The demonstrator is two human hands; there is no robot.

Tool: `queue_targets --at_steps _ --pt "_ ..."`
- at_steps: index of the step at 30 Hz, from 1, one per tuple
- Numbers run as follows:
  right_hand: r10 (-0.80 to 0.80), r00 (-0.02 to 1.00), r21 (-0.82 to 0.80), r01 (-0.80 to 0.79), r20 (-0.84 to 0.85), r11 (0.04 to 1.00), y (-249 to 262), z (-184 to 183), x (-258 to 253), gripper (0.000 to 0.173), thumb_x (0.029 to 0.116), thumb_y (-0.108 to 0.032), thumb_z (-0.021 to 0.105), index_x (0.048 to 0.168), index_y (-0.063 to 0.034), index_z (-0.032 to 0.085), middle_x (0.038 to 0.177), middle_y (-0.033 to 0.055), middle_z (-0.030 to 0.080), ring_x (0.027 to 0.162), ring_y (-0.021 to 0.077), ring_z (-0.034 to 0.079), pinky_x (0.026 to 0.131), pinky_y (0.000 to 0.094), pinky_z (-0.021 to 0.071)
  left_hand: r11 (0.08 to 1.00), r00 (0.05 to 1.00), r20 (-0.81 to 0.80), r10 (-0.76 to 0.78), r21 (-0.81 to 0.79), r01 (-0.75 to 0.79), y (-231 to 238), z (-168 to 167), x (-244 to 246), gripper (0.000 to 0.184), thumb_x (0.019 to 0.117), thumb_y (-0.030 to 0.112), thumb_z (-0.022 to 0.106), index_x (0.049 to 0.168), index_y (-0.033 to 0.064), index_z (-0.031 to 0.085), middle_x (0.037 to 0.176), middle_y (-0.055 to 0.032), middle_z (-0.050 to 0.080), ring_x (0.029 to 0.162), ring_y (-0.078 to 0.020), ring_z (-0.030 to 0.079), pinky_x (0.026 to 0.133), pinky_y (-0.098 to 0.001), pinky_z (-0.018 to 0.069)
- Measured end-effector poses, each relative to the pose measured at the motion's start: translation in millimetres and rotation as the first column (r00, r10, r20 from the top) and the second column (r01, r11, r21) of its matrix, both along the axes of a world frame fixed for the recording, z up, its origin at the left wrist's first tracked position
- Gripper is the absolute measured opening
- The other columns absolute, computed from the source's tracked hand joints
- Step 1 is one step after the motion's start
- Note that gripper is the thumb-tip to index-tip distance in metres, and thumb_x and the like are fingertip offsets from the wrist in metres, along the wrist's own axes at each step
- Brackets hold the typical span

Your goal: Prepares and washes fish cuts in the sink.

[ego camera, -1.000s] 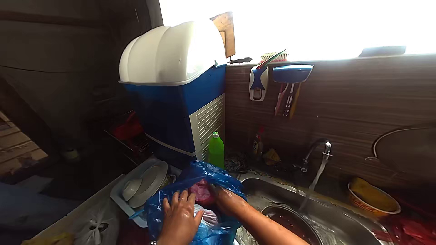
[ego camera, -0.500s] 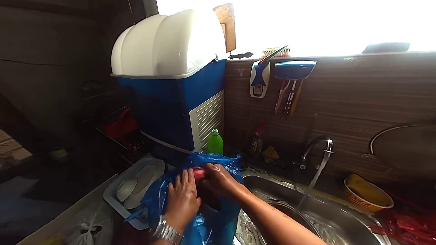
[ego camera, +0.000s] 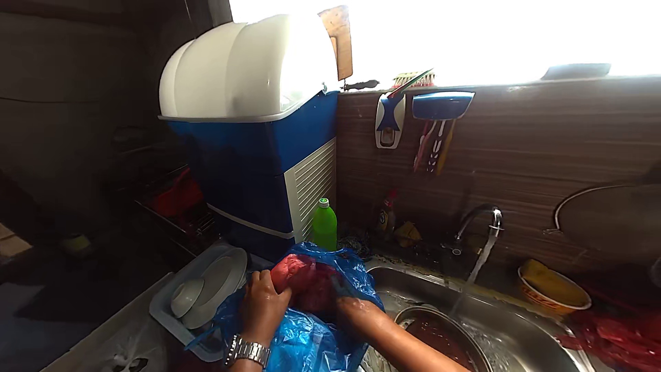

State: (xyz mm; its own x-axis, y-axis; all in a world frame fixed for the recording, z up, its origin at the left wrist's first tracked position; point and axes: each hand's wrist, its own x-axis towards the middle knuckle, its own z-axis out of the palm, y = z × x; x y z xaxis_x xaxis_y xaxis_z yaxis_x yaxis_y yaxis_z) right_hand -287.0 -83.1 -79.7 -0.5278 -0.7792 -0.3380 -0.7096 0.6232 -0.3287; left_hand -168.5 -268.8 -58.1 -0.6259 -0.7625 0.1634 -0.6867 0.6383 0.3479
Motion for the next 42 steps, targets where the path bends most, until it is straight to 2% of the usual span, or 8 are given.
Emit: queue_targets --at_steps 3,6,11,25,29,32,37,42 --pt "0.028 1.000 -0.272 -0.030 -0.013 0.962 -28.2 -34.8 -15.7 0.061 0.1000 -0.013 0.057 0.158 -0.0091 0.040 0.160 0.0251 0.037 0.146 0.0408 0.042 0.117 0.0576 0.0394 0.999 0.995 -0.097 0.018 -0.048 -0.023 -2.0 -9.2 0.9 0.062 0.0767 0.046 0.081 0.116 0.0005 0.067 0.123 -0.0195 0.065 0.114 -0.0363 0.065 0.088 -0.0544 0.0562" --pt "-0.052 0.954 -0.558 0.216 0.295 0.802 -46.7 -66.7 -30.4 0.047 0.1109 -0.026 0.039 0.147 0.0021 0.050 0.148 0.0218 0.054 0.140 0.0264 0.051 0.118 0.0405 0.0392 0.997 0.986 -0.164 0.033 -0.057 -0.043 -4.4 -15.4 3.5 0.061 0.0755 0.042 0.083 0.115 -0.0013 0.067 0.122 -0.0216 0.065 0.113 -0.0373 0.065 0.088 -0.0547 0.0563" --pt "0.014 0.992 -0.268 0.020 0.123 0.963 -14.1 -57.9 -48.0 0.065 0.1005 -0.030 0.062 0.158 -0.0120 0.038 0.147 0.0181 0.056 0.135 0.0334 0.056 0.112 0.0571 0.0434 0.997 0.987 -0.159 0.039 -0.066 -0.050 -6.8 -20.7 1.9 0.062 0.0745 0.042 0.084 0.116 -0.0009 0.067 0.122 -0.0215 0.065 0.114 -0.0369 0.065 0.090 -0.0536 0.0559" --pt "0.040 0.956 -0.276 0.044 0.292 0.960 21.0 48.5 -14.5 0.062 0.0946 -0.023 0.069 0.152 -0.0109 0.047 0.136 0.0170 0.063 0.127 0.0277 0.061 0.109 0.0510 0.0476 0.993 0.990 0.139 -0.008 0.119 -0.009 7.6 -8.4 -14.4 0.058 0.0807 0.035 0.079 0.134 0.0155 0.063 0.139 -0.0158 0.056 0.134 -0.0373 0.051 0.090 -0.0593 0.0546" --pt "-0.104 0.962 -0.672 0.251 0.251 0.696 30.8 52.7 -51.1 0.048 0.0724 -0.022 0.080 0.117 -0.0089 0.069 0.096 0.0043 0.072 0.087 0.0146 0.069 0.079 0.0391 0.0591 0.986 0.988 0.150 -0.029 0.164 0.004 4.2 -5.8 -13.8 0.060 0.0804 0.035 0.078 0.133 0.0101 0.064 0.141 -0.0188 0.054 0.135 -0.0387 0.050 0.093 -0.0597 0.0541" --pt "-0.102 0.904 -0.735 0.399 0.414 0.549 29.3 45.5 -57.2 0.050 0.0608 -0.024 0.086 0.107 -0.0100 0.073 0.094 0.0009 0.075 0.087 0.0116 0.073 0.079 0.0349 0.0627 0.981 0.984 0.172 -0.050 0.191 0.017 3.2 -5.8 -9.5 0.059 0.0843 0.037 0.075 0.134 0.0067 0.062 0.141 -0.0194 0.054 0.135 -0.0387 0.050 0.097 -0.0576 0.0531" --pt "0.184 0.963 -0.905 0.107 0.197 0.413 36.8 59.6 -16.1 0.051 0.0682 -0.017 0.089 0.115 -0.0077 0.070 0.103 0.0009 0.073 0.093 0.0086 0.070 0.083 0.0297 0.0610 0.939 0.982 0.082 -0.169 0.315 0.135 -21.2 -10.6 -0.1 0.047 0.0907 0.021 0.071 0.128 -0.0056 0.062 0.136 -0.0267 0.057 0.130 -0.0389 0.055 0.111 -0.0511 0.0439" --pt "0.300 0.774 -0.829 0.543 0.557 0.135 46.6 75.1 2.8 0.054 0.0690 -0.006 0.084 0.118 0.0013 0.063 0.103 0.0092 0.074 0.091 0.0172 0.072 0.079 0.0349 0.0630 0.900 0.953 -0.118 -0.278 0.314 0.301 -20.3 -14.6 22.3 0.048 0.0896 0.026 0.073 0.124 -0.0068 0.066 0.126 -0.0273 0.064 0.124 -0.0390 0.059 0.111 -0.0518 0.0441"
